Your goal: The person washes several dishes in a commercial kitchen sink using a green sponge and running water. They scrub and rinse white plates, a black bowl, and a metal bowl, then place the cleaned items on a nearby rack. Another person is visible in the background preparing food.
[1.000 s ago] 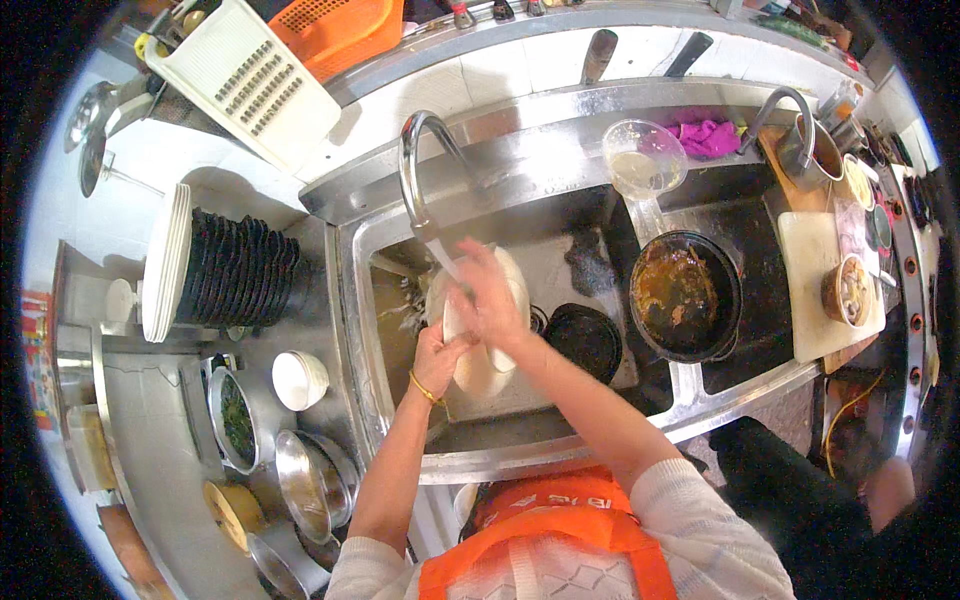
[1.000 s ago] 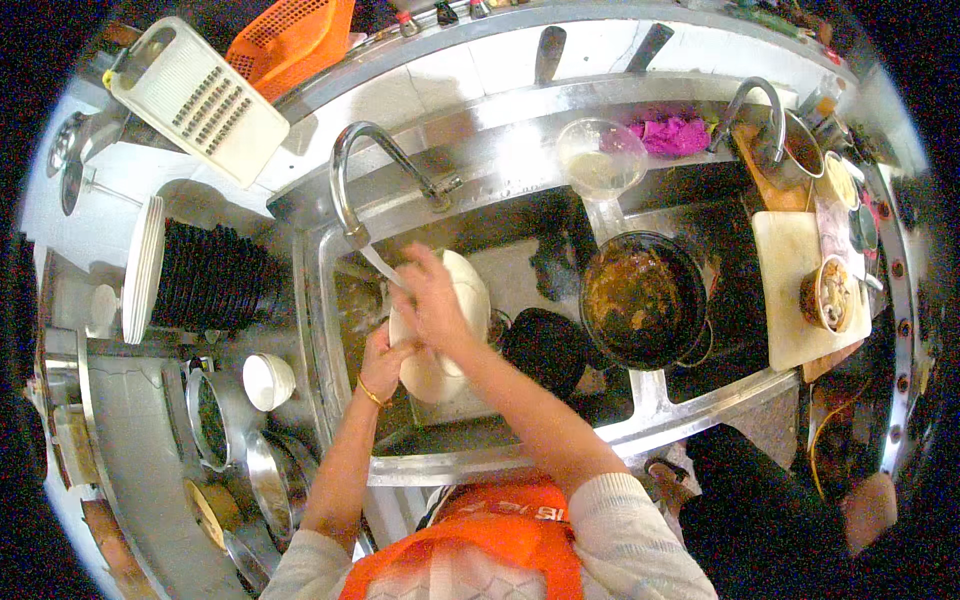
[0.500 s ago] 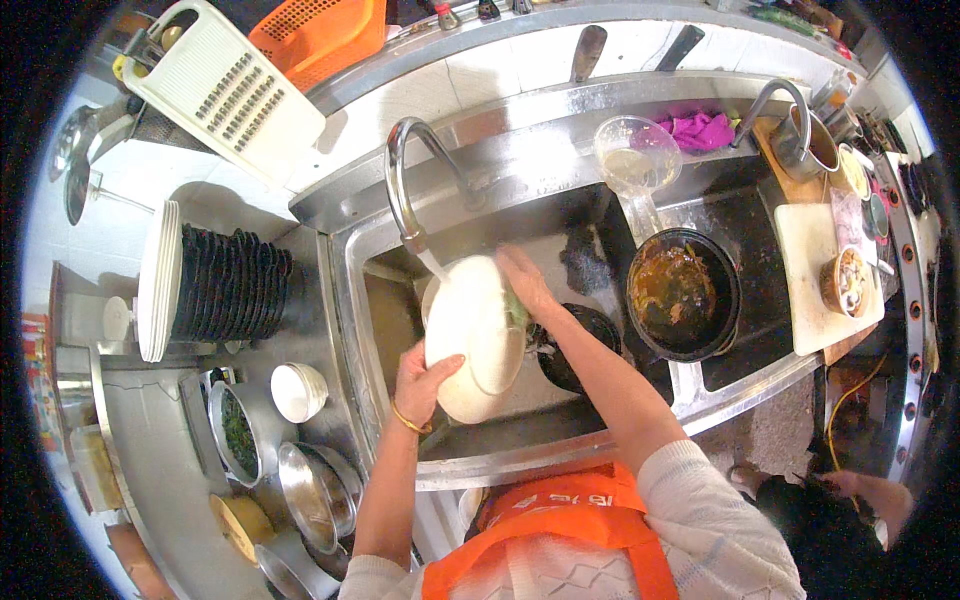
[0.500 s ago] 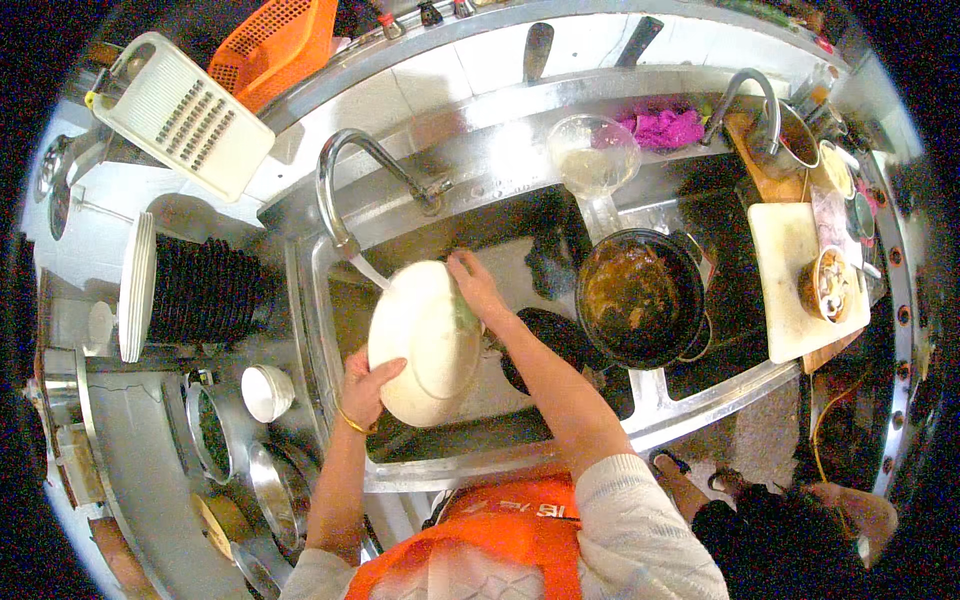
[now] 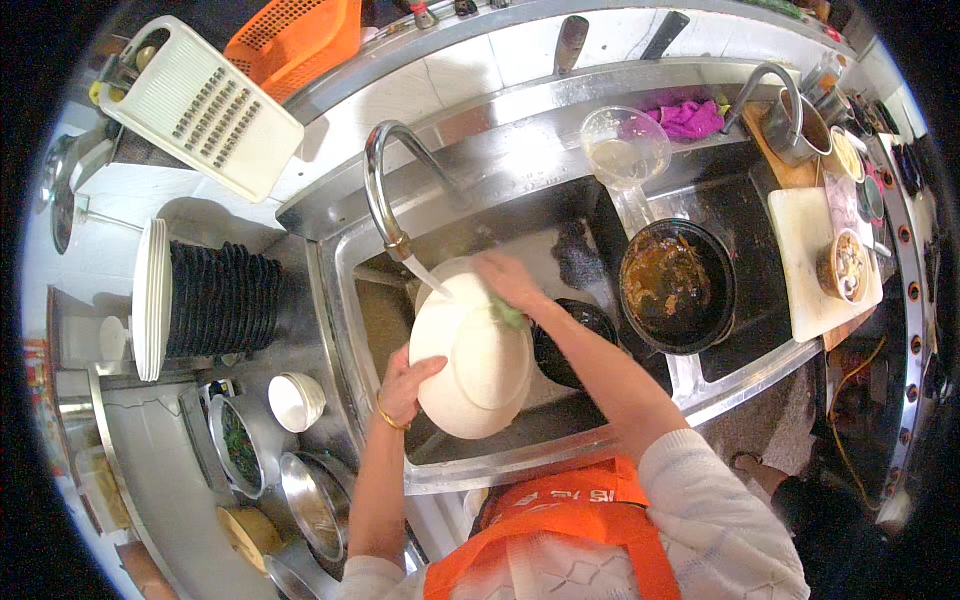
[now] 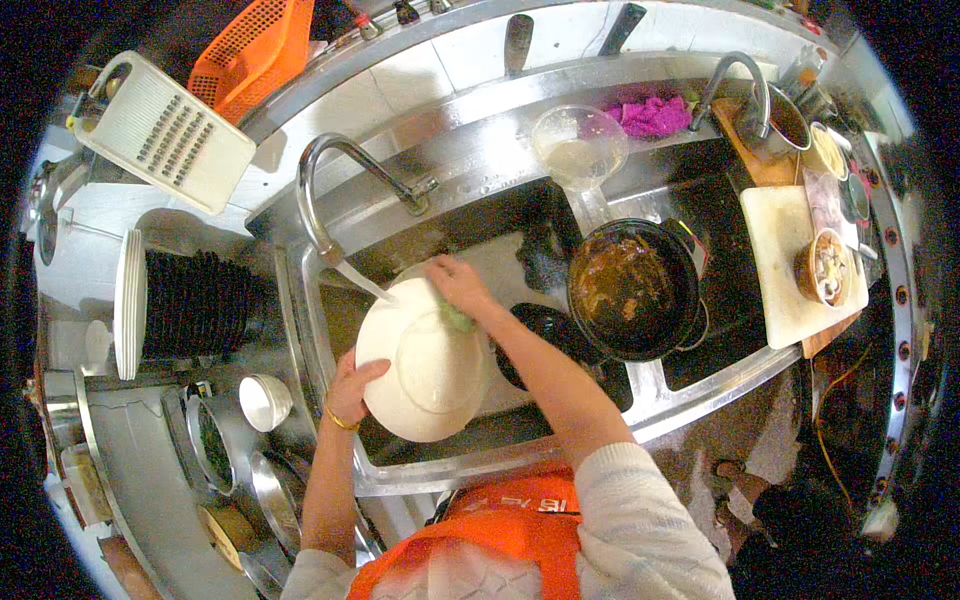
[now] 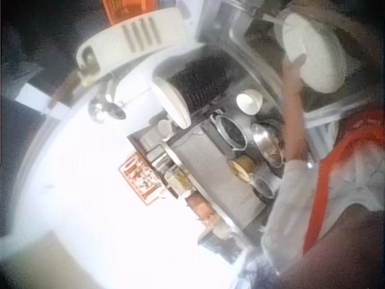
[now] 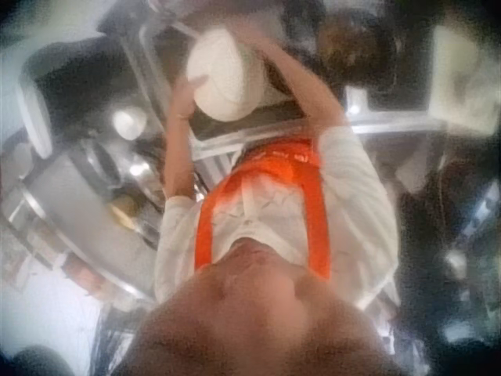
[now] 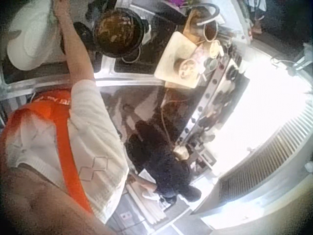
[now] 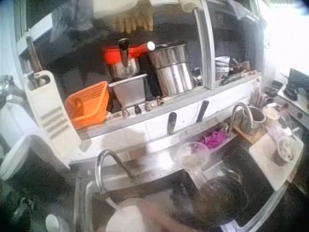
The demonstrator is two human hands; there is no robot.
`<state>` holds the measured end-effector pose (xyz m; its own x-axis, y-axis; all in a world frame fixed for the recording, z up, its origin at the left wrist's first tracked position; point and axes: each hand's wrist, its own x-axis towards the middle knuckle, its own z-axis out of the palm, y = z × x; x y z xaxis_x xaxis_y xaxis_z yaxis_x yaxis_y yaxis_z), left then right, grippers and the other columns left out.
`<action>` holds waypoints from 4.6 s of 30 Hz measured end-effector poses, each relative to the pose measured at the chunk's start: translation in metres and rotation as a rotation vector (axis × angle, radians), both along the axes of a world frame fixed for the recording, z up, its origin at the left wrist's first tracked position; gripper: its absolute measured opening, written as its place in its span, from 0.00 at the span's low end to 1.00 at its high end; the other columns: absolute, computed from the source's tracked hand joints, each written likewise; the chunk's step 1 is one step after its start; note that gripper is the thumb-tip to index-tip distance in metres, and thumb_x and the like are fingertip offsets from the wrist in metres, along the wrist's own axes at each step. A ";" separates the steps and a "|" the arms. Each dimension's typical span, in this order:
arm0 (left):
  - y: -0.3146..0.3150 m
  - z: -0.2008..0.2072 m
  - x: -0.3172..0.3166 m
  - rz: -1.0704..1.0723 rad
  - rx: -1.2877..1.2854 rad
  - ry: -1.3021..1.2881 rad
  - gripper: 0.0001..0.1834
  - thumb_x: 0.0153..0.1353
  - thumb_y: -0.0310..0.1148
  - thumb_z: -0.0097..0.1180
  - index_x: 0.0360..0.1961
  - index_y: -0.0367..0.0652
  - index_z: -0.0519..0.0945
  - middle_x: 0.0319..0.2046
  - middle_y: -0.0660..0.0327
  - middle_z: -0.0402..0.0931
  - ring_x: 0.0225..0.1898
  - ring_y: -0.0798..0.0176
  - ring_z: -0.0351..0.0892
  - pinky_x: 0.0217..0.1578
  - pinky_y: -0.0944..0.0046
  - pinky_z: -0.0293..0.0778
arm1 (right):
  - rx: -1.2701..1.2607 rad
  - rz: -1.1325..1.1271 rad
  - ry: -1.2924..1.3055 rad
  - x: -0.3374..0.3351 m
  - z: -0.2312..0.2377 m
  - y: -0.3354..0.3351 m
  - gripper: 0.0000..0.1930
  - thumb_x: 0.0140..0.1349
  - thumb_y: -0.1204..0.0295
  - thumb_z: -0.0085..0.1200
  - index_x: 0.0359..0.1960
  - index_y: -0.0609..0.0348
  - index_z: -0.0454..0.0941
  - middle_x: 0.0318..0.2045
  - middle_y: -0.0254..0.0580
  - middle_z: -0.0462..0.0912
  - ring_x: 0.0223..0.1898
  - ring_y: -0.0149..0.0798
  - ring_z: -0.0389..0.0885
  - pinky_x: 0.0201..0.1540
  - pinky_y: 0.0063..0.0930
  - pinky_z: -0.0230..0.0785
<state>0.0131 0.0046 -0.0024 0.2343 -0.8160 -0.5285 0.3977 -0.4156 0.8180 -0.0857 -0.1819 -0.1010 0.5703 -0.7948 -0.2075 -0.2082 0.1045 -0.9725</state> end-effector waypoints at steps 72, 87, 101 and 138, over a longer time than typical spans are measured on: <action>-0.060 -0.113 -0.025 0.718 -0.059 0.194 0.31 0.61 0.55 0.36 0.56 0.42 0.63 0.53 0.59 0.67 0.52 0.57 0.66 0.53 0.57 0.63 | 0.203 -0.099 -0.427 -0.053 0.060 0.017 0.14 0.52 0.68 0.58 0.39 0.60 0.74 0.33 0.36 0.78 0.30 0.30 0.73 0.31 0.24 0.67; 0.017 -0.089 -0.023 0.653 0.122 -0.041 0.30 0.55 0.49 0.54 0.53 0.41 0.66 0.44 0.58 0.72 0.43 0.57 0.73 0.43 0.58 0.70 | -0.873 0.338 -0.069 -0.079 0.046 0.118 0.14 0.48 0.69 0.57 0.37 0.55 0.73 0.28 0.40 0.73 0.28 0.42 0.76 0.25 0.32 0.71; 0.030 -0.067 0.016 0.189 0.174 0.297 0.24 0.55 0.37 0.54 0.50 0.34 0.69 0.45 0.54 0.73 0.44 0.58 0.75 0.47 0.60 0.71 | -0.622 -0.237 -0.107 -0.146 0.057 0.097 0.13 0.50 0.79 0.56 0.38 0.60 0.71 0.26 0.45 0.73 0.25 0.43 0.73 0.27 0.29 0.65; 0.127 0.246 0.331 0.978 0.414 -0.847 0.23 0.55 0.37 0.54 0.45 0.31 0.68 0.39 0.44 0.73 0.46 0.51 0.73 0.33 0.62 0.78 | -0.250 -0.067 0.118 -0.144 -0.029 0.110 0.11 0.58 0.70 0.50 0.41 0.60 0.70 0.31 0.42 0.75 0.30 0.36 0.73 0.35 0.31 0.65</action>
<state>0.3442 0.1316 0.2436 0.9938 0.0523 -0.0984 0.1112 -0.5285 0.8416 -0.2296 -0.0721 -0.1296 0.4985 -0.8647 -0.0621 -0.3221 -0.1182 -0.9393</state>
